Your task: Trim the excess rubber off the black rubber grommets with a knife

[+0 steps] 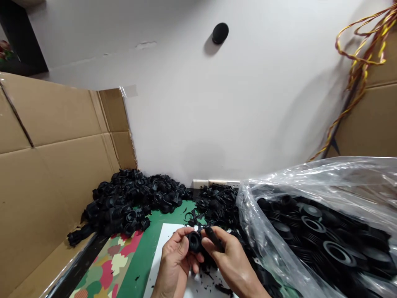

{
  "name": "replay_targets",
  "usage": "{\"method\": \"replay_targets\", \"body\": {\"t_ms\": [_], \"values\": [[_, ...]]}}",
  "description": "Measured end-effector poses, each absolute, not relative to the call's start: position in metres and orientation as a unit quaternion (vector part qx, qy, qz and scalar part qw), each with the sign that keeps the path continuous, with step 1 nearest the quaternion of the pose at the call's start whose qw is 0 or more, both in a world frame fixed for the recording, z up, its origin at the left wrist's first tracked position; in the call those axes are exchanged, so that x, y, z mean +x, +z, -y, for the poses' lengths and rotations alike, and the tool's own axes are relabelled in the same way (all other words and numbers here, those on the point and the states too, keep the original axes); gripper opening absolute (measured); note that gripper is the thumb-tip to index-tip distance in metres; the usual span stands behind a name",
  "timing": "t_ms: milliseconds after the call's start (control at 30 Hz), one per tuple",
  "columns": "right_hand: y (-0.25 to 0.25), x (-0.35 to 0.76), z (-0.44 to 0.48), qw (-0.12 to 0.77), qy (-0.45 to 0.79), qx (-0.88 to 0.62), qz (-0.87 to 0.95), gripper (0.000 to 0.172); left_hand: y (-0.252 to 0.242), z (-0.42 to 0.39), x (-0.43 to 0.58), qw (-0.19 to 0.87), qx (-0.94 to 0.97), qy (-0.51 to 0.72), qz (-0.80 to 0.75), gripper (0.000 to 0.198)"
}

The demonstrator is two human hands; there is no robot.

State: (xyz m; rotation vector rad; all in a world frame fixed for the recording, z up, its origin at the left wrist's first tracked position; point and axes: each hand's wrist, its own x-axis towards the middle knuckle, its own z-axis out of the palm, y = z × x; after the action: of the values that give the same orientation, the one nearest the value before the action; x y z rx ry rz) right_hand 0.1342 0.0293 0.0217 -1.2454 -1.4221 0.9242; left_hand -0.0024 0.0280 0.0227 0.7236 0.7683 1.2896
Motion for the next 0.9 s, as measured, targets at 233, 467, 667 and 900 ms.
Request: {"method": "replay_targets", "body": {"t_ms": [233,467,667,900], "values": [[0.005,0.135,-0.028,0.398,-0.010,-0.521,0.755,0.018,0.023,-0.021,0.003,0.636,0.396,0.528,-0.399,0.037],[-0.002,0.137,-0.021,0.335,-0.093,-0.487,0.801,0.015,0.021,-0.028,-0.001,0.623,0.344,0.565,-0.418,0.040],[0.010,0.140,-0.013,0.335,0.156,-0.470,0.802,0.020,0.021,-0.032,-0.007,0.639,0.314,0.583,-0.391,0.037],[0.014,0.143,-0.016,0.359,0.191,-0.537,0.739,0.016,0.026,-0.025,-0.002,0.660,0.319,0.551,-0.399,0.031]]}}
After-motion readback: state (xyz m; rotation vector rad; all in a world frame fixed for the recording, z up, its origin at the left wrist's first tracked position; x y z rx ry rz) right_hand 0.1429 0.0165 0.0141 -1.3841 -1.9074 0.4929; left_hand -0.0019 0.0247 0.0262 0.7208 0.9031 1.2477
